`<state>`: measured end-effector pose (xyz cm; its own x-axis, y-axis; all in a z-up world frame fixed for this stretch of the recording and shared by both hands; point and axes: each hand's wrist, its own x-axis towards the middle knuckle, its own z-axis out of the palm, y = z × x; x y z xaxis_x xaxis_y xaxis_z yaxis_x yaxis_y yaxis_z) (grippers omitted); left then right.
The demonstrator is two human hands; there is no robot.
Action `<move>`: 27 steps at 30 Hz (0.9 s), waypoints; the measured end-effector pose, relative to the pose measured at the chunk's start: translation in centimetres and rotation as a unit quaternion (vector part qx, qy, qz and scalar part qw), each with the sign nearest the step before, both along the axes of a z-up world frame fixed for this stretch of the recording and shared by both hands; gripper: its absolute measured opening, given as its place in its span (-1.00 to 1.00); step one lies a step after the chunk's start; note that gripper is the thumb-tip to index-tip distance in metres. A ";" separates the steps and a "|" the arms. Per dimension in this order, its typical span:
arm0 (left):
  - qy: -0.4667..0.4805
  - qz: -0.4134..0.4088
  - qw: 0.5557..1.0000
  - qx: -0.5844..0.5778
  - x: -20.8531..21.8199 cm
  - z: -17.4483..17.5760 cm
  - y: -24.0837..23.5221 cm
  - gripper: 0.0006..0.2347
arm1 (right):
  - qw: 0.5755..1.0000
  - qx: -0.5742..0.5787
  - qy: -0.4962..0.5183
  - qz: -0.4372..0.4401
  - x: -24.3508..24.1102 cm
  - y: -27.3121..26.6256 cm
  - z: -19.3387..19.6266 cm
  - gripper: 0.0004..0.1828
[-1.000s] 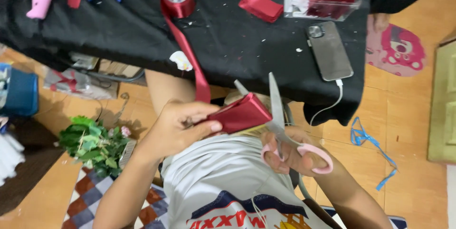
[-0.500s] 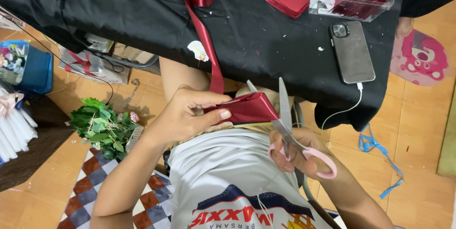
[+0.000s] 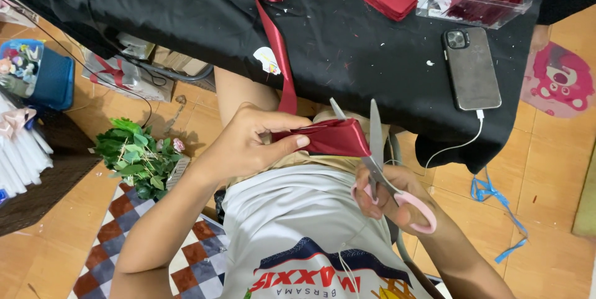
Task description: The person wraps a red ribbon around a small card, trims the excess with scissors, and folds the ribbon to secure it. The person repeats the wrapping and trimming steps to adjust the fit.
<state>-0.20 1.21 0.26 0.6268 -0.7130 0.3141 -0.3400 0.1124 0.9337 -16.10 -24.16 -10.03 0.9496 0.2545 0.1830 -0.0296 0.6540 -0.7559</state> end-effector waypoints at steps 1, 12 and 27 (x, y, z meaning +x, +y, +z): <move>-0.001 0.001 1.000 0.000 0.0 0.1 -0.1 -0.80 | 1.000 0.000 -0.001 0.001 -0.1 0.0 -0.3 -0.08; -0.004 0.001 1.000 0.008 0.3 -0.6 -0.1 -0.77 | 1.000 0.000 -0.020 -0.013 -0.2 0.8 -1.1 -0.04; 0.015 -0.006 1.000 0.023 0.4 -0.5 -0.3 -0.80 | 0.999 0.015 -0.010 -0.028 -0.2 1.7 -0.6 -0.15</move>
<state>0.21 0.92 -0.22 0.6265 -0.7342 0.2619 -0.3111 0.0726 0.9476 -16.31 -22.48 -10.64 0.9581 0.1960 0.2090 0.0222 0.6764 -0.7362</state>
